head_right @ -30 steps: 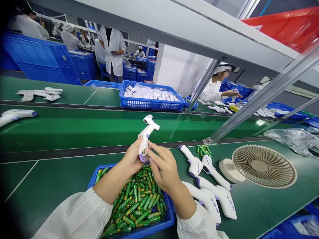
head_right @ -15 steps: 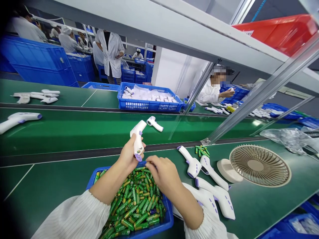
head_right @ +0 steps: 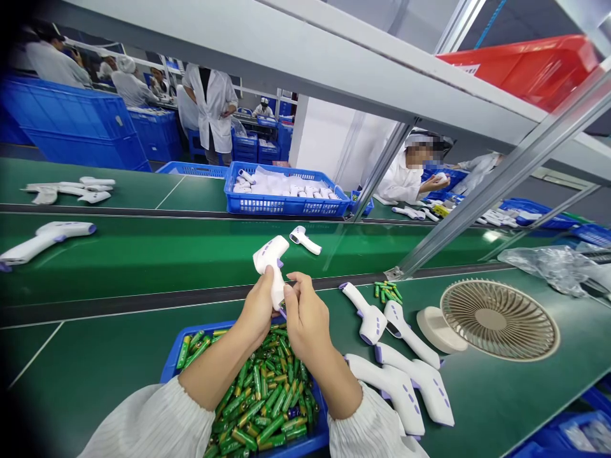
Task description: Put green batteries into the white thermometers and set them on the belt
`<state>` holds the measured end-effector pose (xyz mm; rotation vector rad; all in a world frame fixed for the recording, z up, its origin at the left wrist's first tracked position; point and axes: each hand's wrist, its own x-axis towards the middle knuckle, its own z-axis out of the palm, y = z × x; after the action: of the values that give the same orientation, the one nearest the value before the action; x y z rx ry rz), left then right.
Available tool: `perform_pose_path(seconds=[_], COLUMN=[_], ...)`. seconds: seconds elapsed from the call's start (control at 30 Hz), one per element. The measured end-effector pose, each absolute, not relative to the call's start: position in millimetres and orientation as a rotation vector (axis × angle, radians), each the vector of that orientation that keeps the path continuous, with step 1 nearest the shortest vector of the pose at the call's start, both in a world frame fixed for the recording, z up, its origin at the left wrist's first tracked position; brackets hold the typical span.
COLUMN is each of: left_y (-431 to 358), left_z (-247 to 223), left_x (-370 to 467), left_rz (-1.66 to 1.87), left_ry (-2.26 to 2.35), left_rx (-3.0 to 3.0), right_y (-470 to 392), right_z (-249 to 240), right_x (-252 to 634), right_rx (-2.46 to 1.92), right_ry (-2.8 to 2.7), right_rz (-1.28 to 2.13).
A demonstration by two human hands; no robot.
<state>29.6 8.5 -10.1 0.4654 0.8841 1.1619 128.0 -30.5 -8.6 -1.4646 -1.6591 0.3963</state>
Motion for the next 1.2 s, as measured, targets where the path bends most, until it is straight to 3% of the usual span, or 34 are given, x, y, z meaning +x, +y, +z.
perform_pose_path(seconds=[0.4,0.57,0.7,0.9,1.2], left_y=[14.1,8.8,4.3,56.6,175.3], left_z=[1.1,5.9,7.7,-0.2,-20.4], left_x=[22.5,26.2,26.4,0.5,-127.9], left_rz=[0.935,1.016,1.098,0.907,0.841], left_ry=[0.618,0.665,0.812,1.222,1.957], left_rx=[0.042,0.08,0.15,0.765,1.313], right_y=[-25.9,-13.4,-14.2,-38.3,-56.5], right_z=[-14.0,-16.3,-24.6,-22.2,-39.0], right_x=[128.4,126.2,125.7,127.1,114.8], right_rx=[-1.008,-0.986,-0.983,-1.295,-1.518], right_ry=[-1.712,-1.55,-1.511,-1.468,-2.438], right_rz=[0.312,0.532,0.649,0.431,-0.023])
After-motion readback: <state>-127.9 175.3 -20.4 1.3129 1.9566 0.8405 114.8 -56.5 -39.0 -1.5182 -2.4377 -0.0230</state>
